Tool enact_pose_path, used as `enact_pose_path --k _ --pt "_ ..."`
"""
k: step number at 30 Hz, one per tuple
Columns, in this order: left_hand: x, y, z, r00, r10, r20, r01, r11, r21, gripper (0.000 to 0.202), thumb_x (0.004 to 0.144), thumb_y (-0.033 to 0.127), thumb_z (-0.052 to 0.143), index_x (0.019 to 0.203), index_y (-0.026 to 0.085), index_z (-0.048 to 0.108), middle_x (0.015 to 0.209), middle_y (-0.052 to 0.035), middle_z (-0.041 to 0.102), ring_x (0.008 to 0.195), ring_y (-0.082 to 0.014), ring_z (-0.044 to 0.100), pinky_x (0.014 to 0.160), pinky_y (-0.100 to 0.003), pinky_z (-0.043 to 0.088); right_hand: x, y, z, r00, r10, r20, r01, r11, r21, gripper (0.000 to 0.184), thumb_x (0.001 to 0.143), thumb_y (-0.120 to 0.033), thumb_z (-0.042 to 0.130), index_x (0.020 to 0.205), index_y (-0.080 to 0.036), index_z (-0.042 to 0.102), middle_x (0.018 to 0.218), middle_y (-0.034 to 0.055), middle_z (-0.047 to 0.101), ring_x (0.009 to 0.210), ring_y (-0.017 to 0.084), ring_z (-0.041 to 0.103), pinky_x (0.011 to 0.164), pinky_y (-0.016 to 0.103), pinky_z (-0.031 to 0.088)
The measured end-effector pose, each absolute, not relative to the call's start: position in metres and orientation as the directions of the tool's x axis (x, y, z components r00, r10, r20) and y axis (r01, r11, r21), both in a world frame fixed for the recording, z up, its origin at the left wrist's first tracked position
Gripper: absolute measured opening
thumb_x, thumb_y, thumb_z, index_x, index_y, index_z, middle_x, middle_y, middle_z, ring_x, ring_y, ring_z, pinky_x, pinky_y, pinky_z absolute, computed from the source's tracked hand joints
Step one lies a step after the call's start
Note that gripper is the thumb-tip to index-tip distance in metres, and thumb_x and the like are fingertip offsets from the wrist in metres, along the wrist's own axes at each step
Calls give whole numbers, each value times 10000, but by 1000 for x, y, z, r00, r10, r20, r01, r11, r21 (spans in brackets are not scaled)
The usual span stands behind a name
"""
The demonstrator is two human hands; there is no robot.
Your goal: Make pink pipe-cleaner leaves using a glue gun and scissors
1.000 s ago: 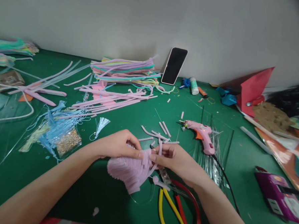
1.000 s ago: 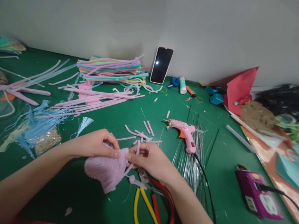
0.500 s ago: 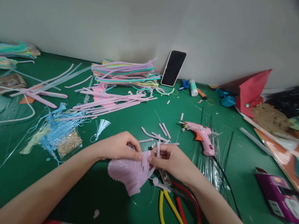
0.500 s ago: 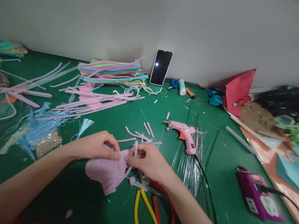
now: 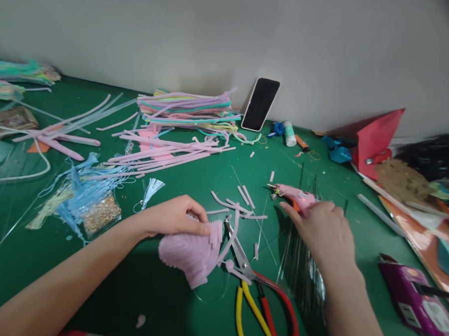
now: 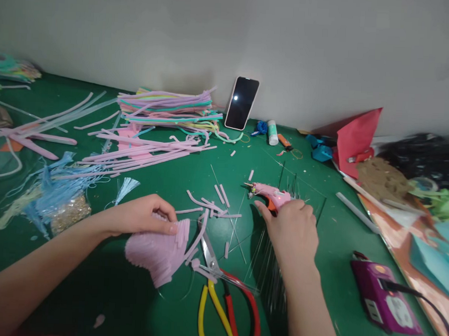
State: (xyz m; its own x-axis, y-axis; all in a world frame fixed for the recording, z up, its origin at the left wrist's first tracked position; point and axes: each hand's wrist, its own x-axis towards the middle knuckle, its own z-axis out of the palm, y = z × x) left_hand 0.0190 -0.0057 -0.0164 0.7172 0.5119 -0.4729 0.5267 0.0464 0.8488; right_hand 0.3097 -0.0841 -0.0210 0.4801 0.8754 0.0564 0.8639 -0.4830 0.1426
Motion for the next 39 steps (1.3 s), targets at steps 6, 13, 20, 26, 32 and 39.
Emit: enact_pose_path --k 6,13,20,26,32,39 --pt "19 -3 -16 717 505 -481 530 55 846 330 725 514 677 760 190 726 742 12 659 706 -145 549 624 -217 382 320 -81 -39 529 848 -30 847 -526 80 546 863 -554 447 969 -33 574 898 261 640 836 377 634 648 387 436" --pt "18 -2 -18 735 482 -477 515 61 855 322 720 506 687 758 189 730 755 12 673 725 -146 559 638 -215 392 317 -83 -21 725 688 31 685 -716 -132 559 856 -466 408 1174 -6 420 864 221 640 722 342 624 582 365 377" --pt "18 -1 -20 720 503 -477 519 67 852 295 718 484 700 765 196 739 759 15 684 729 -141 569 643 -208 398 287 -95 -17 620 754 217 783 -575 -238 341 747 -492 533 891 -183 520 562 5 487 496 208 450 519 306 318" --pt "19 -1 -19 708 506 -493 539 64 840 314 710 502 704 777 198 750 759 12 694 727 -143 579 642 -207 407 265 -106 -38 283 816 504 957 -203 -209 170 725 -355 553 692 -223 450 546 -21 465 484 155 448 474 251 299" --pt "17 2 -21 786 405 -467 513 -4 859 341 692 511 721 772 181 757 749 -5 705 713 -150 580 635 -216 407 264 -100 -41 214 856 471 944 -56 -326 296 662 -272 574 583 -240 290 464 -78 348 397 97 350 436 226 278" --pt "18 4 -23 800 382 -463 514 -36 857 303 698 477 729 770 184 759 772 -5 731 747 -154 612 686 -207 428 268 -97 -45 171 908 383 929 -20 -369 295 656 -280 588 559 -230 314 466 -79 360 410 88 345 438 221 258"
